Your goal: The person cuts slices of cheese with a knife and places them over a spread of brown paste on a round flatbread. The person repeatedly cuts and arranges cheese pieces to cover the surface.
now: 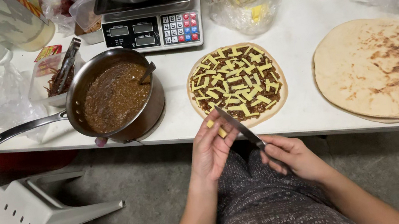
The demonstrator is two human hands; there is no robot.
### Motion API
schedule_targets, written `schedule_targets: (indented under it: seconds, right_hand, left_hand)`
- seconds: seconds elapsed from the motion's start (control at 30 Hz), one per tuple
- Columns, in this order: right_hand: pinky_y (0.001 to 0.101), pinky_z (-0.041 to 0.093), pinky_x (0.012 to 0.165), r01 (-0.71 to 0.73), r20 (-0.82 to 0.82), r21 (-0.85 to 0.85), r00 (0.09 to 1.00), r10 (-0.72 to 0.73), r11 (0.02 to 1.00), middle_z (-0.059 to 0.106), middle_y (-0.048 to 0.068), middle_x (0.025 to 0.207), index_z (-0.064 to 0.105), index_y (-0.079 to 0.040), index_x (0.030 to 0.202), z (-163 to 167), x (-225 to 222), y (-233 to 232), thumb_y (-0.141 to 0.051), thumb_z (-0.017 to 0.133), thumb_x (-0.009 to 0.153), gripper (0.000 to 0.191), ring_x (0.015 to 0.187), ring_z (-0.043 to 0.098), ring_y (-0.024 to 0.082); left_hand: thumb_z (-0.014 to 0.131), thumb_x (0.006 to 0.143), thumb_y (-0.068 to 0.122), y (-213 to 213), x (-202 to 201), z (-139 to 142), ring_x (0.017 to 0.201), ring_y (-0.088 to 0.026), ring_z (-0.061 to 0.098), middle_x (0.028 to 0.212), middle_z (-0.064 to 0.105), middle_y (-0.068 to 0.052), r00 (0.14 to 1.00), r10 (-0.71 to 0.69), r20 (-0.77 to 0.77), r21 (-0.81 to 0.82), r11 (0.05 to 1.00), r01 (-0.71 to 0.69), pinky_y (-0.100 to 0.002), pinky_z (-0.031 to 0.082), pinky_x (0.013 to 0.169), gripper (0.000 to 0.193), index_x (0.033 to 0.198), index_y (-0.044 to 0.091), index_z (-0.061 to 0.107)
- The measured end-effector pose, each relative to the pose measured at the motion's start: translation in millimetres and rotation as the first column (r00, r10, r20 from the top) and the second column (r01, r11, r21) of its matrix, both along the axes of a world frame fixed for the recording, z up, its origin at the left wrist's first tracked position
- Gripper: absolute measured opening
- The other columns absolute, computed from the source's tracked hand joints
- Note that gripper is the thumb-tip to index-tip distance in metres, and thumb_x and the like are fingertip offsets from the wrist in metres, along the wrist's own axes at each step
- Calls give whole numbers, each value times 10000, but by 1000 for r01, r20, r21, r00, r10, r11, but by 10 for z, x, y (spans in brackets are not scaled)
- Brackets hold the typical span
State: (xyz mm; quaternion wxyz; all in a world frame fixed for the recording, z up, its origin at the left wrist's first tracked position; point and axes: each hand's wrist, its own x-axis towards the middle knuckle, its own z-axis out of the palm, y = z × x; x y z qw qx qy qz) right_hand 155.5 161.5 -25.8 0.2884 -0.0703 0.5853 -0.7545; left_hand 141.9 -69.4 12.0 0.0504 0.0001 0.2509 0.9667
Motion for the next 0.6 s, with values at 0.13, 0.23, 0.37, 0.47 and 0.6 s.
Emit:
schedule_targets:
  seconds: [0.13, 0.23, 0.37, 0.47, 0.6]
  right_hand:
    - [230, 409, 422, -50, 224, -173, 971, 88, 984, 673, 73, 801, 588, 16, 1382, -12, 32, 79, -227, 581, 992, 459, 514, 537, 93]
    - [223, 405, 423, -90, 281, -275, 945, 169, 957, 654, 68, 785, 578, 17, 1383, 36, 33, 90, -240, 583, 1001, 460, 513, 537, 89]
    - [219, 405, 415, -105, 289, -276, 939, 186, 955, 656, 67, 782, 575, 21, 1383, 64, 10, 122, -249, 581, 1000, 468, 505, 535, 85]
    - [224, 412, 412, -104, 288, -265, 940, 181, 959, 661, 67, 774, 588, -1, 1390, 24, 1, 147, -235, 584, 988, 466, 502, 540, 85]
    - [218, 413, 425, -116, 275, -262, 942, 190, 958, 672, 69, 781, 604, 7, 1386, -72, -56, 263, -209, 584, 994, 448, 524, 551, 82]
  left_hand:
    - [599, 1004, 28, -45, 44, -83, 1071, -218, 687, 1177, 683, -165, 999, -10, 36, -77, 997, 13, -360, 608, 955, 300, 1298, -25, 570]
    - [608, 1019, 25, -62, 51, -157, 1023, -215, 703, 1133, 706, -160, 1000, 16, 26, -138, 990, -12, -352, 607, 934, 229, 1239, -38, 609]
    - [614, 1029, 33, -64, 69, -224, 953, -201, 719, 1062, 722, -143, 999, 36, 6, -184, 982, -34, -341, 614, 886, 168, 1179, -34, 650]
    - [609, 1021, 61, -61, 61, -235, 935, -196, 720, 1034, 731, -132, 998, 57, 42, -213, 976, -46, -340, 625, 867, 147, 1141, -10, 656]
    - [614, 1031, 73, -20, 50, -211, 912, -198, 720, 1026, 739, -139, 998, 51, 21, -262, 964, -44, -330, 616, 843, 145, 1137, -14, 660]
